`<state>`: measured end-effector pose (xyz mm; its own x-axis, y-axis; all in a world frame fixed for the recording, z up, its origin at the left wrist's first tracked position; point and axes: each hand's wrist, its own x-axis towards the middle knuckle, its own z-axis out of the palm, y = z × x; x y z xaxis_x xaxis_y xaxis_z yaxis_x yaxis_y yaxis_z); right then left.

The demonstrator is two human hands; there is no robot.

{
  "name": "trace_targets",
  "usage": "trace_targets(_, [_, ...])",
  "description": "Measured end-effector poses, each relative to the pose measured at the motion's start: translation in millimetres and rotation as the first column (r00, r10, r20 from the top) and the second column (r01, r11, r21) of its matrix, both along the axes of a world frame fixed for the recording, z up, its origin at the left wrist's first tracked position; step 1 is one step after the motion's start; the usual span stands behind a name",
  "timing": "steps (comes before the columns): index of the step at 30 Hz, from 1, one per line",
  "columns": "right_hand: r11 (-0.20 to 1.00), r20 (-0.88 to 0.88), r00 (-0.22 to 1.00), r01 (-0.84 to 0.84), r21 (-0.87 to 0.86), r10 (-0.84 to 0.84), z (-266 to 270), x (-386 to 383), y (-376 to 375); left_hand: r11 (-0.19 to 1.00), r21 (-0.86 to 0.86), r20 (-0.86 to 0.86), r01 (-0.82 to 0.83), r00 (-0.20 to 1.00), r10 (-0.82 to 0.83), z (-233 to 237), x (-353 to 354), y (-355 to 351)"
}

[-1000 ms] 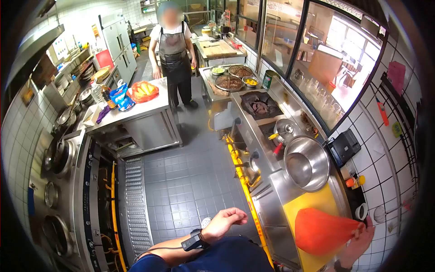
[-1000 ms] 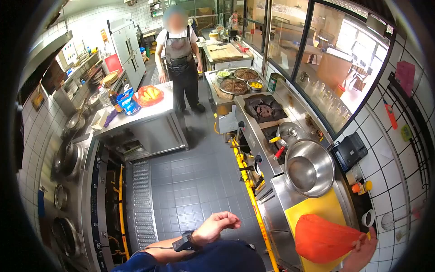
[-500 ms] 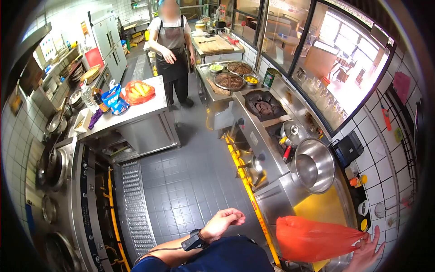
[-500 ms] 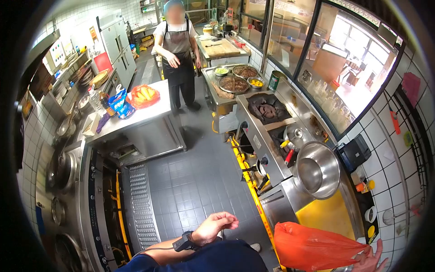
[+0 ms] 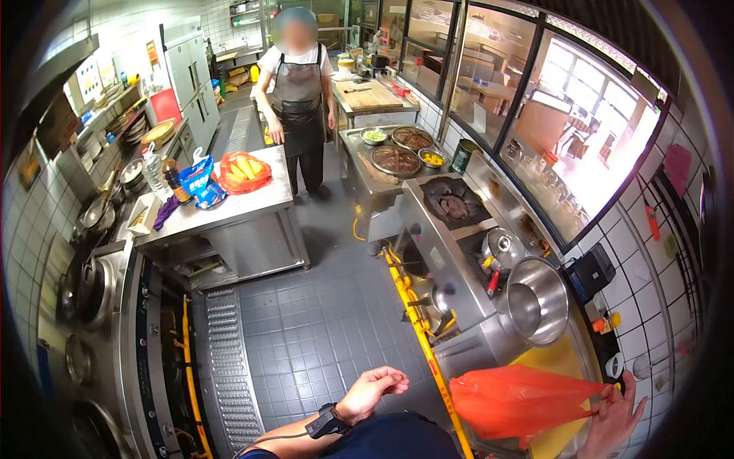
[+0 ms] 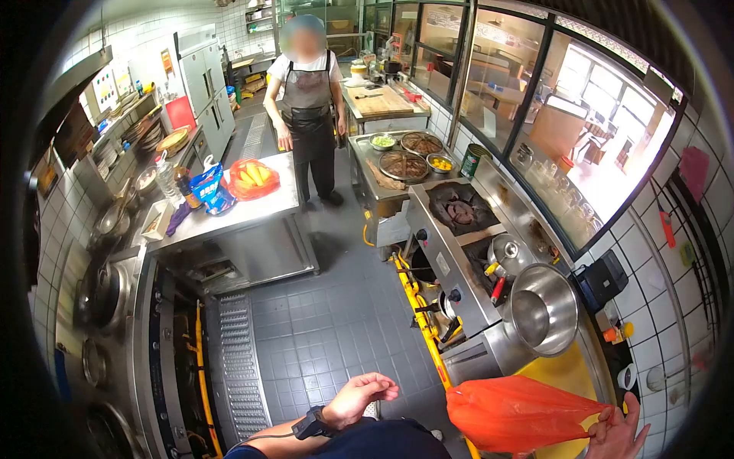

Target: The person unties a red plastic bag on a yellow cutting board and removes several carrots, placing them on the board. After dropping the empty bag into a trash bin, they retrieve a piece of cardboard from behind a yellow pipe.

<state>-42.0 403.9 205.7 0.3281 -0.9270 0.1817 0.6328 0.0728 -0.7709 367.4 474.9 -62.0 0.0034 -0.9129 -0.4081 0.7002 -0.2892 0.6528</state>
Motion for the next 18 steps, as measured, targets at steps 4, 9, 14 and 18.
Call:
trace_targets(4, [0.998, -0.097, 0.994, 0.052, -0.022, -0.053, 0.8, 13.5, -3.1, 0.999, -0.012, 0.002, -0.038, 0.999, 0.038, -6.1, 8.3, 5.1])
trace_targets(9, [1.000, -0.041, 0.999, 0.028, 0.006, -0.027, 0.4, 26.2, -8.7, 0.998, -0.004, 0.000, -0.059, 0.998, 0.059, -8.7, 13.3, 10.3])
trace_targets(14, [0.968, -0.170, 0.957, 0.246, 0.043, -0.236, -0.2, 56.7, -14.6, 0.998, 0.017, 0.007, -0.061, 0.998, 0.061, -8.4, 12.5, 13.3])
trace_targets(18, [0.817, -0.363, 0.758, 0.577, -0.014, -0.541, 5.8, 78.4, -10.6, 0.998, 0.016, -0.009, -0.060, 0.998, 0.061, -14.9, 10.2, 11.4])
